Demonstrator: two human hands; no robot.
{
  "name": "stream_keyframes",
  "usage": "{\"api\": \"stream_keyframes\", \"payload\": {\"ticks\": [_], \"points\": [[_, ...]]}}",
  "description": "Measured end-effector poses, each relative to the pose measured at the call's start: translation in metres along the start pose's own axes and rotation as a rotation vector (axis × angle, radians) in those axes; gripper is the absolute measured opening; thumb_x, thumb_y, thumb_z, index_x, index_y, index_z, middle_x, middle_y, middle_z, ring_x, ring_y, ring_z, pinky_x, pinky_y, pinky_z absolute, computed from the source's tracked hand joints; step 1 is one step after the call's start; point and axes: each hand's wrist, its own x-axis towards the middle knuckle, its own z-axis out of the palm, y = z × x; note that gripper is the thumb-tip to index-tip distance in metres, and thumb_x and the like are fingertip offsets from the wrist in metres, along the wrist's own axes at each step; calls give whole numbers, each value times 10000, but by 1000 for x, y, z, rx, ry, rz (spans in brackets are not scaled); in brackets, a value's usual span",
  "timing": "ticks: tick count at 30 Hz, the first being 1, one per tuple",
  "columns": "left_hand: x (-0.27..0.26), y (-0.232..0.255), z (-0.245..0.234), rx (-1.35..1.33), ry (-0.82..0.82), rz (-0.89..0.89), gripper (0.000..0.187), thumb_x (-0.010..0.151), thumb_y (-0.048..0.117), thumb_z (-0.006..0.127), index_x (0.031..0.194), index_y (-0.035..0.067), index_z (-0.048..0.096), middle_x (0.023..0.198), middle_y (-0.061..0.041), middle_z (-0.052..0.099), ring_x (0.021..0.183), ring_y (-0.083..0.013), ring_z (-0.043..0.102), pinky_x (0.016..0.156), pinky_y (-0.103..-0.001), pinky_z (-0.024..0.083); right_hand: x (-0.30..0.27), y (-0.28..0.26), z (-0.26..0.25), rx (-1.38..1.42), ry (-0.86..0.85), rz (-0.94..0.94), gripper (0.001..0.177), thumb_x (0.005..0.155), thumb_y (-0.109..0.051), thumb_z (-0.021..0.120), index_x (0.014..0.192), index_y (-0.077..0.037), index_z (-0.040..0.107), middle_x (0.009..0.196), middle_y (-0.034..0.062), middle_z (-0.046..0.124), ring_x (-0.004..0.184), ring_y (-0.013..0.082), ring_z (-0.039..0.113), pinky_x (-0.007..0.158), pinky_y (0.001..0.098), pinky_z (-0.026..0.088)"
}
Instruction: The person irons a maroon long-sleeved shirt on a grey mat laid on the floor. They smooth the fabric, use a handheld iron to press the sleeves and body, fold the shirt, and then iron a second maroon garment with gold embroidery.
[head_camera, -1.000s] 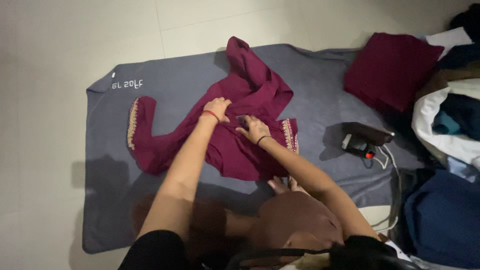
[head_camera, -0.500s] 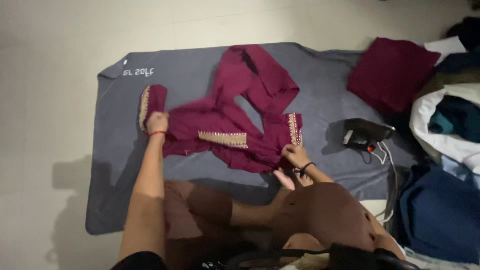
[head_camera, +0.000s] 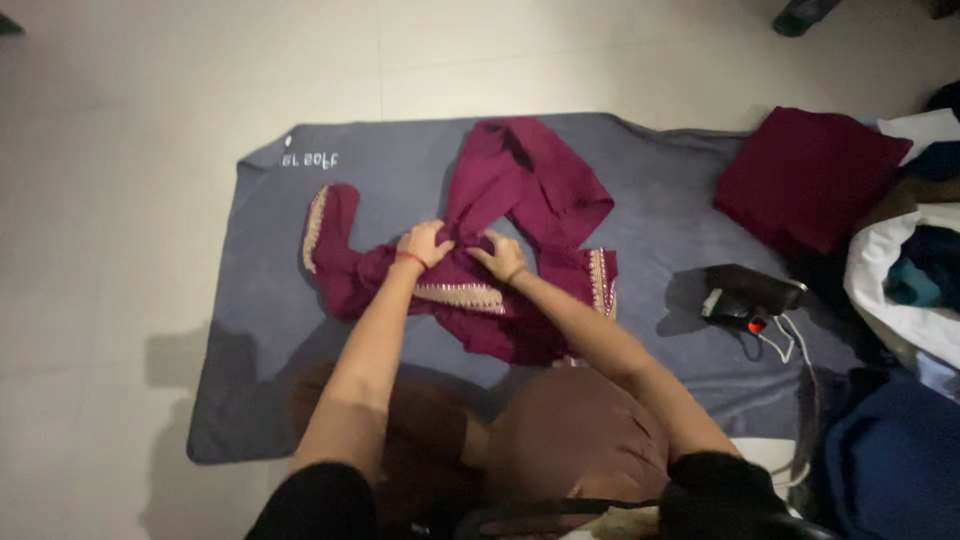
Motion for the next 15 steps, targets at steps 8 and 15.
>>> {"api": "stream_keyframes", "payload": {"ticks": [8,15], "points": [[-62,-54,-68,-556,542,-514,349,973,381,689,1131,70,709,1060,-170,749,1022,-360,723,911,-454,523,-100,104,-83,709,512,242,251,1016,-149,583,1167,-19,736,1062,120,724,1001,198,643,912,313,508],[-148,-53,-92,-11,537,-295,474,735,164,715,1189,36,673,1125,-221,696,1088,-429,630,949,-498,490,-167,100,-114,167,47,374,297,929,-203,665,1154,-33,759,1071,167,759,1015,291,685,921,389,540]]}}
